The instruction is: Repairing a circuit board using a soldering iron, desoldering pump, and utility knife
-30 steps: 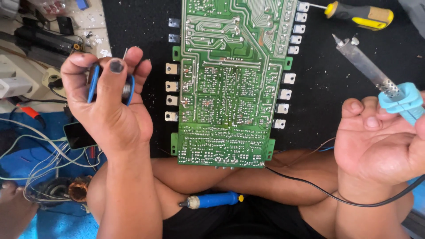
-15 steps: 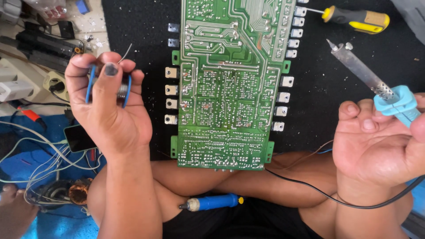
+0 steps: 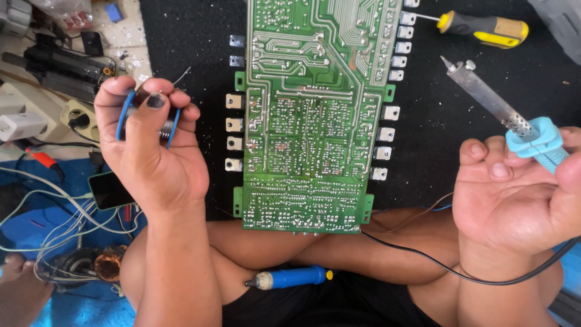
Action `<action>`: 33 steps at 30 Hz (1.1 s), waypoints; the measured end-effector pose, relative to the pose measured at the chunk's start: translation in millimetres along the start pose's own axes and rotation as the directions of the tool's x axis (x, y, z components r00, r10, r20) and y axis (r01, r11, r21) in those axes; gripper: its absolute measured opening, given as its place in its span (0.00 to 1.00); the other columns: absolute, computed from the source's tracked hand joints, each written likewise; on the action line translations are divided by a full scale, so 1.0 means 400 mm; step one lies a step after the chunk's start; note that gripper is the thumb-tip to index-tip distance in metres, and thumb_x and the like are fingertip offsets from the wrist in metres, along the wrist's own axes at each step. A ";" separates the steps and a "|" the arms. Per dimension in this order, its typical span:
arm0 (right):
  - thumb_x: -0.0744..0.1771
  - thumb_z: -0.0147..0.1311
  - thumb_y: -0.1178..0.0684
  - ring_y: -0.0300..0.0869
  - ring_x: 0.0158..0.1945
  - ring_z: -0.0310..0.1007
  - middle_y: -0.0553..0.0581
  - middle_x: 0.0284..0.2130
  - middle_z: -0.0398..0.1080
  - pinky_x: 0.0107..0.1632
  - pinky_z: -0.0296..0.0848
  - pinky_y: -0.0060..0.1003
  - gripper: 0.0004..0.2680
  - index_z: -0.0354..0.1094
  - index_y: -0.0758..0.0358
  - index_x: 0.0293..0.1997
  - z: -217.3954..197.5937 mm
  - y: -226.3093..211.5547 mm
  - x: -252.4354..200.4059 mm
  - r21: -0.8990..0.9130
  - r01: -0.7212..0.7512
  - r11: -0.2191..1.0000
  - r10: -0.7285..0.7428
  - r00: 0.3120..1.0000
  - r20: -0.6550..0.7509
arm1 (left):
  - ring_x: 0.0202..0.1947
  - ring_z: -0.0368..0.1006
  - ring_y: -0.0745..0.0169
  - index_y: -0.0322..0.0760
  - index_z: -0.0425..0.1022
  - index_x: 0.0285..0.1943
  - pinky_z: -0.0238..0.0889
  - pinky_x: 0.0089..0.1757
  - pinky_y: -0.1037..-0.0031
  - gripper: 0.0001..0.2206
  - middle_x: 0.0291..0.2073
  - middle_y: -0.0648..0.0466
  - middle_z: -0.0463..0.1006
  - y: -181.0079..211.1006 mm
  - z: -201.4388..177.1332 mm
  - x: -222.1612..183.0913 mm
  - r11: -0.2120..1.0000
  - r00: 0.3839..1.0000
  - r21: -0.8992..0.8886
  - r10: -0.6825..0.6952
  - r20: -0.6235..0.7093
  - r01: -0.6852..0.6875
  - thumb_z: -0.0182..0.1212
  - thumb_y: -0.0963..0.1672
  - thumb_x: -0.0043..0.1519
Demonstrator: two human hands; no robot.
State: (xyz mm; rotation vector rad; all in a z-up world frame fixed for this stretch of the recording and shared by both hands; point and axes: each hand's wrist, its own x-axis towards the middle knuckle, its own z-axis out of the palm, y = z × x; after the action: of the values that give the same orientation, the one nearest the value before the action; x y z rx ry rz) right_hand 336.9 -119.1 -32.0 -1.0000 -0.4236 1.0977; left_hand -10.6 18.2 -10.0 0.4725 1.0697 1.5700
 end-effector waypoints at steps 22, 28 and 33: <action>0.74 0.49 0.41 0.31 0.43 0.68 0.43 0.42 0.70 0.64 0.67 0.37 0.10 0.72 0.49 0.59 -0.072 0.022 -0.001 0.009 -0.015 1.000 0.015 1.000 0.023 | 0.46 0.77 0.57 0.42 0.68 0.57 0.74 0.47 0.70 0.12 0.44 0.52 0.76 -0.011 -0.039 0.010 0.992 0.996 0.113 0.050 0.079 -0.059 0.61 0.35 0.71; 0.71 0.59 0.38 0.25 0.45 0.62 0.36 0.42 0.67 0.68 0.63 0.31 0.10 0.69 0.49 0.48 -0.088 0.023 -0.008 -0.046 -0.022 0.999 0.023 1.000 0.019 | 0.57 0.77 0.51 0.46 0.75 0.63 0.73 0.55 0.66 0.14 0.51 0.52 0.79 -0.012 -0.094 0.014 0.990 0.980 0.092 0.088 0.180 -0.106 0.62 0.32 0.81; 0.72 0.58 0.37 0.32 0.45 0.61 0.41 0.46 0.65 0.67 0.64 0.37 0.11 0.67 0.45 0.57 -0.081 0.015 -0.024 -0.054 0.031 0.998 -0.028 0.998 0.060 | 0.52 0.75 0.54 0.38 0.74 0.63 0.72 0.57 0.67 0.12 0.51 0.43 0.79 0.003 -0.073 0.000 0.972 0.975 0.164 0.139 0.170 -0.168 0.64 0.34 0.76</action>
State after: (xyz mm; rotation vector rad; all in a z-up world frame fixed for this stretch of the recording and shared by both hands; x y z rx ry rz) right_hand 352.8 -141.8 -52.1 -1.0080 -0.5169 1.0957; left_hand -33.7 7.1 -23.9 0.8055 1.0761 1.5491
